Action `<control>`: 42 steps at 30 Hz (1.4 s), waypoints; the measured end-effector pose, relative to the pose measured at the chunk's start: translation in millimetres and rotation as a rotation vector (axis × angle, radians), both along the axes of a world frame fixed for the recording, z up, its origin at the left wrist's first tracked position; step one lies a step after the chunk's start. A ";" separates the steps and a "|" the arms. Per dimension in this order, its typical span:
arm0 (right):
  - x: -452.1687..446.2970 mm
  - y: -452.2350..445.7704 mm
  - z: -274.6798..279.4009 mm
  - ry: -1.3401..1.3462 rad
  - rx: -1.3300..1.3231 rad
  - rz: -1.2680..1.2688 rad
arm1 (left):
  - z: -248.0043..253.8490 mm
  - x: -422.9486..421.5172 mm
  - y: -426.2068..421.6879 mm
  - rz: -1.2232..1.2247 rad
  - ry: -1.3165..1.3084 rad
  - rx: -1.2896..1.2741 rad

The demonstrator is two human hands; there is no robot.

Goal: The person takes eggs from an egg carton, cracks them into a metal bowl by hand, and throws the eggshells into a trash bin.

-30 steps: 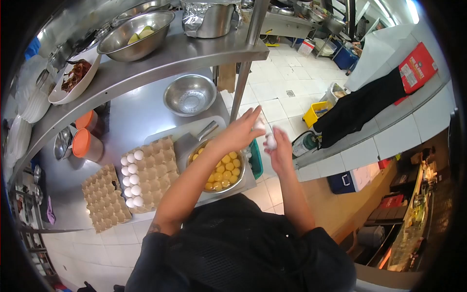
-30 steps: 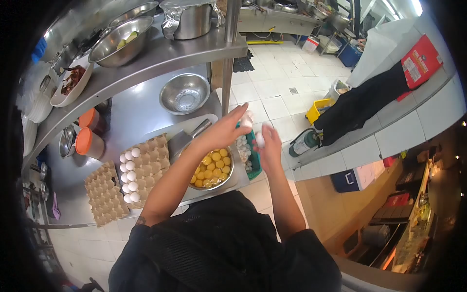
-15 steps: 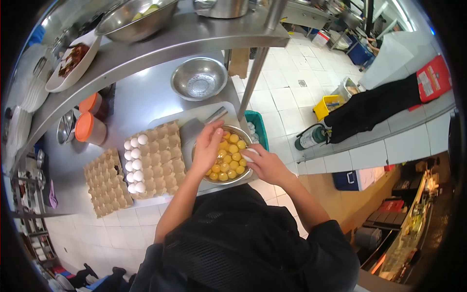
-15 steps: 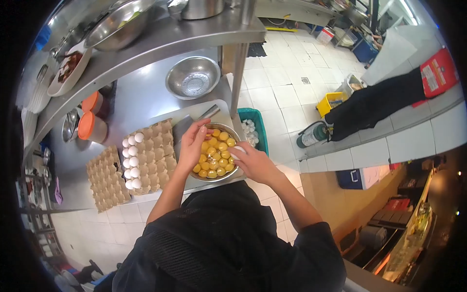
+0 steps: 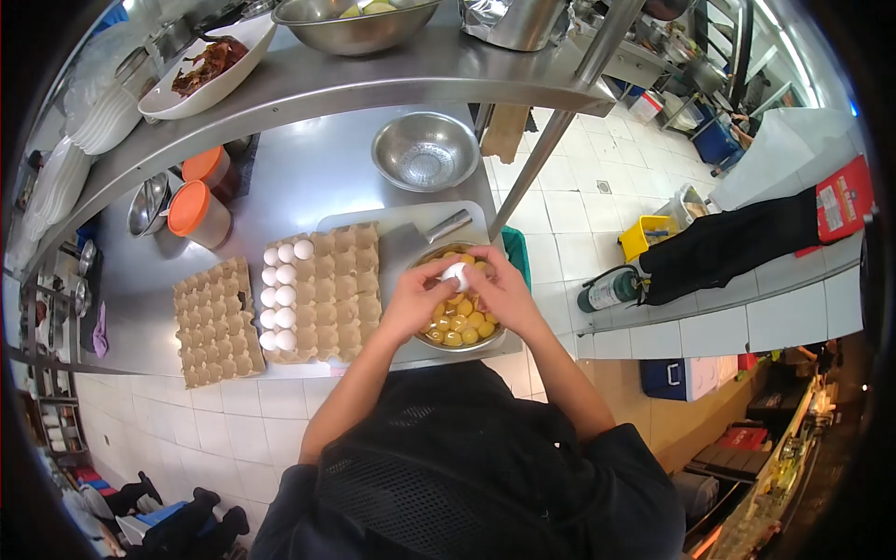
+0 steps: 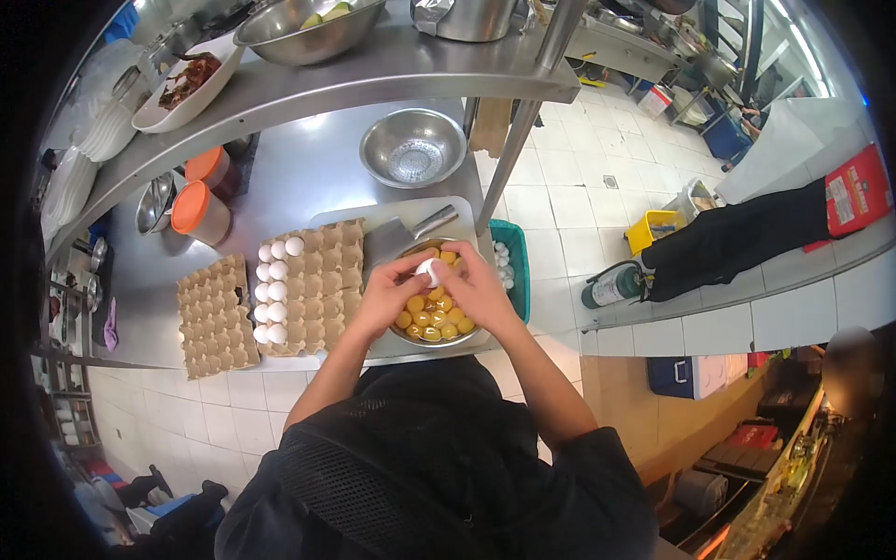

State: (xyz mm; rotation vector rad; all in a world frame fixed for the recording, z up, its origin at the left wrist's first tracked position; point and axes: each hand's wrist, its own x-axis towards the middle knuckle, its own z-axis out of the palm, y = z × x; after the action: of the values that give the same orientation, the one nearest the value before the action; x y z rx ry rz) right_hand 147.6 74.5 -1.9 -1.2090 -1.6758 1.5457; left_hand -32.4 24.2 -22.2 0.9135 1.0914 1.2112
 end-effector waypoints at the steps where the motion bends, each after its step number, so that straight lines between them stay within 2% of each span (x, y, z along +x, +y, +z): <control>1: 0.5 -2.9 -0.8 -0.002 -0.001 -0.003 | -5.1 -0.4 -2.5 -0.003 -0.002 -0.001; 3: 2.0 -12.0 -3.5 -0.003 0.498 0.104 | -7.8 0.2 -8.6 0.020 0.045 -0.007; 7: -3.1 -23.7 -10.3 0.027 0.422 0.019 | -10.0 2.8 -12.7 -0.043 0.153 -0.019; 10: -5.3 -31.2 -0.2 -0.004 0.461 -0.026 | -15.4 -0.4 -11.8 -0.070 0.290 0.031; 12: -3.6 -30.8 4.2 -0.020 0.586 -0.032 | 1.8 -4.6 -12.5 -0.115 0.466 0.016; 13: -2.2 -30.3 6.9 -0.021 0.584 -0.042 | 9.6 -5.6 -13.4 -0.124 0.468 0.017; 16: 3.0 -27.1 19.1 0.002 0.674 -0.014 | 31.8 -11.3 -13.5 -0.108 0.389 0.150; 18: 6.4 -24.6 33.0 -0.051 0.883 0.015 | 50.9 -18.2 -4.3 -0.158 0.531 0.469; 19: 7.9 -22.3 43.0 -0.048 0.884 0.017 | 66.3 -19.2 0.6 -0.155 0.534 0.469; 21: 11.8 -18.6 68.9 -0.028 1.094 -0.050 | 117.0 -12.7 9.0 -0.201 0.720 0.762; 23: 17.5 -15.4 98.4 0.004 1.193 -0.083 | 150.5 1.6 19.0 -0.177 0.755 0.895; 25: 29.3 -11.0 120.5 -0.050 1.426 -0.286 | 180.5 20.1 29.2 -0.183 0.741 0.944; 26: 37.1 -6.3 121.3 -0.046 1.428 -0.274 | 188.0 30.7 35.8 -0.200 0.727 0.993; 28: 53.5 4.4 117.6 -0.055 1.519 -0.496 | 189.9 56.3 53.9 -0.251 0.642 1.003; 29: 59.9 7.0 109.8 -0.050 1.519 -0.481 | 188.4 68.0 60.6 -0.314 0.556 1.015; 30: 66.9 8.1 95.0 -0.037 1.391 -0.549 | 181.4 78.0 66.0 -0.299 0.557 1.011; 32: 85.4 16.1 45.7 -0.085 1.136 -0.610 | 145.2 94.0 81.0 -0.381 0.547 0.713; 34: 101.6 9.1 -6.0 -0.402 0.750 -0.442 | 45.4 106.5 102.2 -0.154 0.788 0.883; 35: 113.6 -2.3 -44.8 -0.645 0.727 -0.405 | 48.4 96.9 94.6 -0.137 0.804 0.883; 36: 125.7 -17.6 -78.9 -0.729 0.641 -0.391 | 52.4 77.2 76.2 -0.289 0.677 0.625; 37: 135.6 -34.1 -95.5 -0.627 0.545 -0.378 | 53.2 55.9 58.8 -0.428 0.547 0.352; 38: 143.5 -51.1 -111.3 -0.520 0.438 -0.356 | 40.2 36.8 48.1 -0.417 0.577 0.319; 40: 152.9 -84.7 -126.7 -0.517 0.183 -0.385 | 4.4 -9.0 25.3 -0.142 0.328 0.259; 42: 160.7 -98.9 -144.8 -0.601 0.109 -0.433 | 3.2 -64.2 -5.1 0.098 0.284 0.107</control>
State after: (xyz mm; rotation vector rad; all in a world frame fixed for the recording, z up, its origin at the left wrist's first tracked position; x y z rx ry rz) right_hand 308.3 -24.4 -146.6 -1.9499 -1.6521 0.8625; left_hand -96.5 19.1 -19.0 1.1512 1.3183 1.2554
